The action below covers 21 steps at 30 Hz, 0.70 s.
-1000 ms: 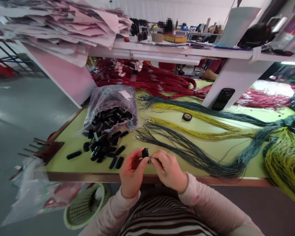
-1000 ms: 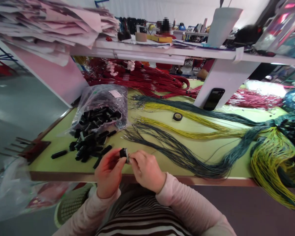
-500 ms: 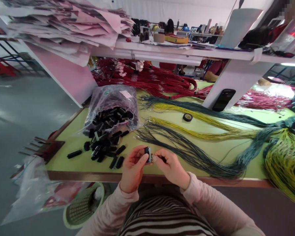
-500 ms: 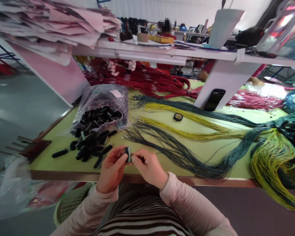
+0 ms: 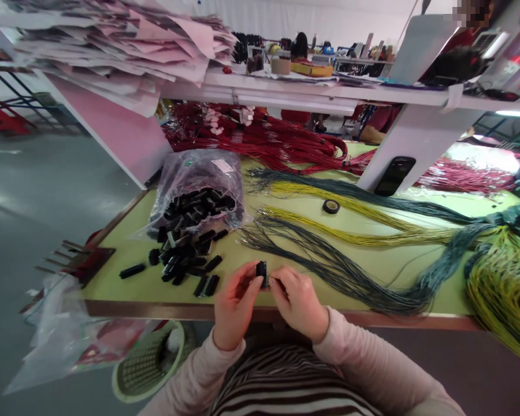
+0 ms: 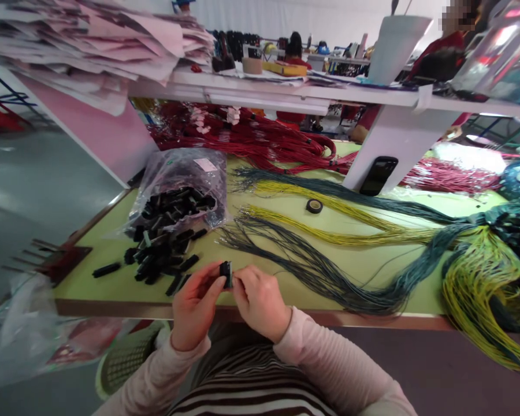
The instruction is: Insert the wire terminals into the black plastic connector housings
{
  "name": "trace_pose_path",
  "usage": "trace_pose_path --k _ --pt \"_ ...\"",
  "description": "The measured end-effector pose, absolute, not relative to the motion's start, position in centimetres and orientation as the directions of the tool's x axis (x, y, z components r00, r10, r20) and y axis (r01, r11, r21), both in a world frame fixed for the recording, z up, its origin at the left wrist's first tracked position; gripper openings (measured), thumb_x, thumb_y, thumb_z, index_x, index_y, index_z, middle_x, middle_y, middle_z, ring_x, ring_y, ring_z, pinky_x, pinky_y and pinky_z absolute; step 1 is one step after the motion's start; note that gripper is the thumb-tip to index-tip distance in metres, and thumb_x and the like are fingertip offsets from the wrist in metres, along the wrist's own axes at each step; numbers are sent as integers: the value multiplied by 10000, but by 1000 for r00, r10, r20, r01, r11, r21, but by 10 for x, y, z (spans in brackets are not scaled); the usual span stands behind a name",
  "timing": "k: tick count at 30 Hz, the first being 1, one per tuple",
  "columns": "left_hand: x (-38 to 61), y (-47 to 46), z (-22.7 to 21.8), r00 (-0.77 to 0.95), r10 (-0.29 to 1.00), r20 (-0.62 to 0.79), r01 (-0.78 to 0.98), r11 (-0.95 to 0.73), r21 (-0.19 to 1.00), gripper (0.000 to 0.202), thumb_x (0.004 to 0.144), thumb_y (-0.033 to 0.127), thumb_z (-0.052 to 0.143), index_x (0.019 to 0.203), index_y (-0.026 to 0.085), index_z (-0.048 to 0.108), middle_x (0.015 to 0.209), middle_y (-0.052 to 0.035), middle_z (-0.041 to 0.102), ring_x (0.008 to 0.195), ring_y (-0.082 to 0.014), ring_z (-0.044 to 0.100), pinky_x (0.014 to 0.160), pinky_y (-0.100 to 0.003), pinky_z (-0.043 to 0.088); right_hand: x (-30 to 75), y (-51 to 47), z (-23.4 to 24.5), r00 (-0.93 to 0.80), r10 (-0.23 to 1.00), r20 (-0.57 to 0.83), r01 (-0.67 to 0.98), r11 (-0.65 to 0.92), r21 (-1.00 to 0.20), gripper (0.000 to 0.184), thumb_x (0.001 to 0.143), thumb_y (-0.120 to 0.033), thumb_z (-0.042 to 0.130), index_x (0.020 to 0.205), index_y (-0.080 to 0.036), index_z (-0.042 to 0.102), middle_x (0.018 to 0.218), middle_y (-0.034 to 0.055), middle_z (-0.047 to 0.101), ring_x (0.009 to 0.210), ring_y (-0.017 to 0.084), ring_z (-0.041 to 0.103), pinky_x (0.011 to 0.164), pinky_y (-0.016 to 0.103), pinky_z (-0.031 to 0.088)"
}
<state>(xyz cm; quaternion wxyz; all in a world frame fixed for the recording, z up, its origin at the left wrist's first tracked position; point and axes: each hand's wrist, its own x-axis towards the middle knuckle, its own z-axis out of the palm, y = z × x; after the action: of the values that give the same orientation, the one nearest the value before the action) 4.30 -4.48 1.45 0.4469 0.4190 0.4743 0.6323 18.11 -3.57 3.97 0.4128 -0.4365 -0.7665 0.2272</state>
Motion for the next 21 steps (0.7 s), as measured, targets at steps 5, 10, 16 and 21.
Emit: trace_pose_path --k 5,10,16,21 --pt "43 -41 22 -170 984 -55 -417 -21 909 294 679 265 720 956 182 667 772 -22 666 644 -132 632 544 -240 564 185 -34 41 -300 875 381 411 479 -776 167 891 -207 456 804 -176 596 698 26 579 620 112 525 595 215 420" --pt "42 -41 24 -147 987 -64 -459 -10 889 273 670 245 728 933 193 674 761 -13 665 627 -123 624 523 -232 557 191 -33 47 -345 856 386 387 504 -772 171 877 -229 468 824 -174 621 737 40 591 659 122 522 621 233 424" --pt "35 -42 18 -209 964 163 -193 -204 960 243 715 229 690 957 206 690 883 -47 679 688 -148 630 603 -272 569 199 -26 51 -230 972 46 119 75 -990 212 828 -353 535 738 -162 563 555 -51 423 476 64 356 454 193 322" --pt "31 -39 16 -73 993 97 -252 -112 961 172 759 253 643 908 206 715 958 -55 636 778 -162 609 649 -287 571 203 -27 55 -242 970 -11 26 -5 -1000 275 805 -424 568 737 -159 543 556 -59 364 480 56 302 428 187 280"
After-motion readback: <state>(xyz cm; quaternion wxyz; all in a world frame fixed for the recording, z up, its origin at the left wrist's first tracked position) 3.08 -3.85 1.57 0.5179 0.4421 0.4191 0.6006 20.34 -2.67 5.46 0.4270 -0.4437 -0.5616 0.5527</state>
